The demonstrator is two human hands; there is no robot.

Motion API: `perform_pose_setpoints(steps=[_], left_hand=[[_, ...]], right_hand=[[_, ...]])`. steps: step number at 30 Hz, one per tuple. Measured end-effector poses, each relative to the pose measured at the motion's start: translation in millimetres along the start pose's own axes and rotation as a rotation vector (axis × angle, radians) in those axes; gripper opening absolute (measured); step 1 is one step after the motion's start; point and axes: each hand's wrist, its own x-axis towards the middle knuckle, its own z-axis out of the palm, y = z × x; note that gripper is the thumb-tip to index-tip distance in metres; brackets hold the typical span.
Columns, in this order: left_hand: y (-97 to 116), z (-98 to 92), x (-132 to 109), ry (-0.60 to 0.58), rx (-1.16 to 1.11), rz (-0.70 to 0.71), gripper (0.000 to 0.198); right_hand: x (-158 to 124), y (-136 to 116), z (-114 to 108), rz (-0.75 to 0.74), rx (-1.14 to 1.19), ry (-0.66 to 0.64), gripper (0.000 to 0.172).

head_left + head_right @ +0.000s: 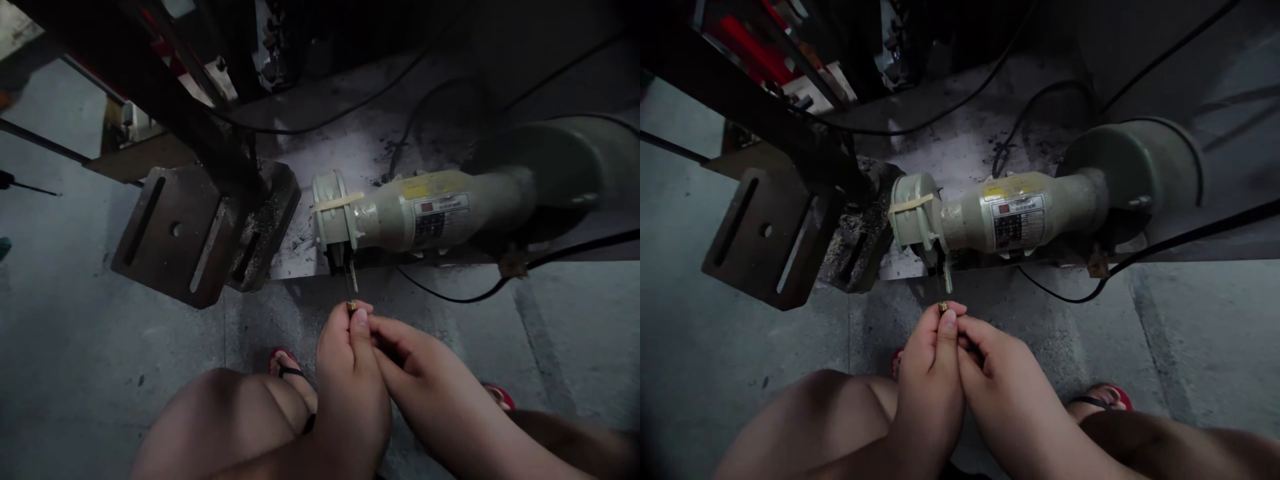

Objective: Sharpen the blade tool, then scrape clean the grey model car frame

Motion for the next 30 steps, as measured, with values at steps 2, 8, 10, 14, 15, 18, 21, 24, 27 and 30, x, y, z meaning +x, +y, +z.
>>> perform_pose_setpoints(steps=[2,8,10,14,15,18,21,24,27,30], left_hand=[[1.4,-0.1,0.7,0.006,0.012,0.002,0.033],[-0.7,0.8,-1.0,-0.009,0.008,-0.043,0.033],[-2.1,1.5,-2.0,-0.026,-0.010,-0.051,0.034],[-2.3,2.5,-2.6,-0.031,-0.025,-0.037,0.034],[-2.2,2.6,-2.6,-0.028,-0.027,-0.032,0.035],[-2.9,3.1,-2.5,-0.010,-0.037,-0.012,0.034],[-5.6,4.2,-2.0,0.006,-0.044,0.012,0.032],[-8.3,5.6,-1.4,0.021,-0.042,0.021,0.032],[-9.4,6.9,-1.6,0.027,-0.048,0.026,0.035],[-9.9,8.4,-2.1,0.034,-0.065,0.044,0.037]], right_hand=[[0.7,-0.3,0.1,-0.006,-0.012,0.009,0.038],[1.2,2.4,0.8,-0.012,-0.053,0.021,0.041],[0.9,2.5,-0.3,-0.004,-0.044,0.008,0.042],[0.2,2.2,-3.0,-0.020,-0.059,0.018,0.042],[0.0,2.2,-3.4,-0.028,-0.064,0.023,0.041],[-0.4,2.6,-4.0,-0.048,-0.050,0.030,0.039],[-0.5,3.6,-4.2,-0.060,-0.031,0.027,0.038],[-0.6,4.9,-4.4,-0.059,-0.022,0.027,0.038],[-0.5,6.3,-4.9,-0.051,-0.016,0.029,0.039],[0.2,8.0,-6.0,-0.049,-0.016,0.026,0.040]])
